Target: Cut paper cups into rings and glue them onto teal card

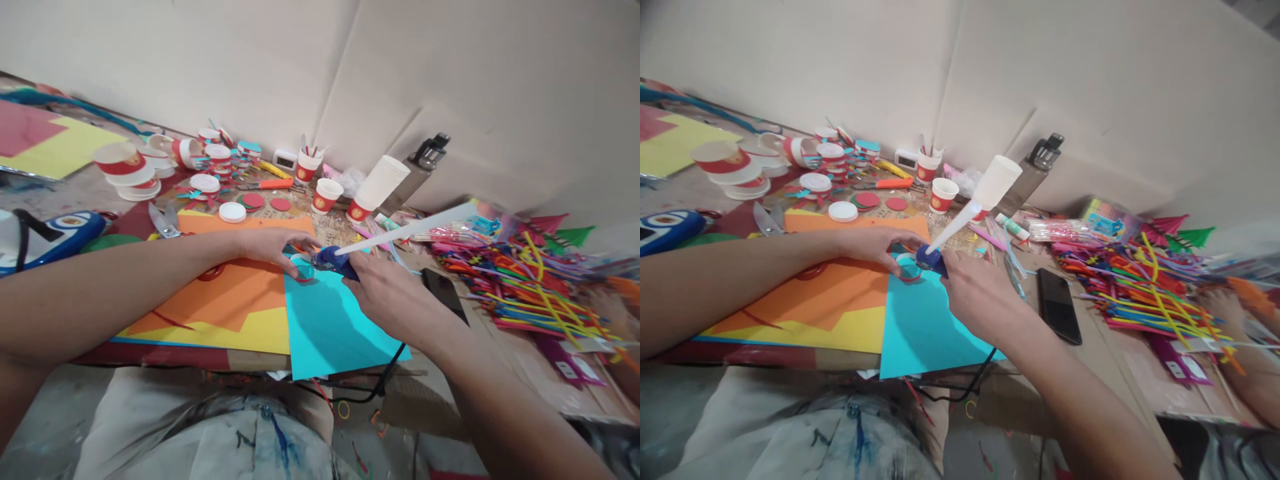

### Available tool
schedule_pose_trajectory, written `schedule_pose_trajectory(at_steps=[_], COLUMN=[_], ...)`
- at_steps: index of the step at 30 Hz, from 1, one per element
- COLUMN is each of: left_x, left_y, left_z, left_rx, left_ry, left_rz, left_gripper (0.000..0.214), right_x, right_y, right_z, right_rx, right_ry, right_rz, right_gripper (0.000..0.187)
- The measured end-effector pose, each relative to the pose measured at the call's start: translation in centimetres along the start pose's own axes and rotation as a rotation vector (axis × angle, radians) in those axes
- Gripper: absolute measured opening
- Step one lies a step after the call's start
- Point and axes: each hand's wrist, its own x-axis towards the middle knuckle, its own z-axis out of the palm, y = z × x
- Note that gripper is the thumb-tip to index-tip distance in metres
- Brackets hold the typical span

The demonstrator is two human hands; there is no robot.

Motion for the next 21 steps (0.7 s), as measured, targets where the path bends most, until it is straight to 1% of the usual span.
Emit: schedule_pose_trajectory(at_steps=[5, 9, 12, 14, 19, 21], left_x=[0.0, 0.0, 0.1, 0.2, 0.3, 0.3], left_y=[0.4, 0.4, 0.2, 0.0, -0.6, -0.5], left_z=[-0.1, -0.1, -0.1, -0.1, 0.0, 0.0], left_rx=[0.029, 0.037, 0.023, 0.025, 0.038, 0.043], left_ry=[-0.005, -0.003, -0.001, 0.007, 0.017, 0.026], left_rz=[0.001, -0.005, 0.005, 0.006, 0.025, 0.033], left_gripper=[0.071, 0.069, 0.071, 0.074, 0.078, 0.076], right_x=[0.2, 0.6, 0.7, 0.7, 0.7, 0.8], right_y=[-0.2, -0.7, -1.1, -1.2, -1.4, -1.4], right_z=[-0.3, -0.3, -0.4, -0.7, -1.4, -1.4], right_rx=[-0.072, -0.129, -0.173, -0.200, -0.239, -0.243], right_ry=[-0.014, 0.001, 0.010, 0.008, -0.061, -0.050], right_rz=[-0.055, -0.057, -0.041, -0.058, -0.112, -0.106], right_gripper=[0.011, 0.011, 0.012, 0.014, 0.018, 0.020])
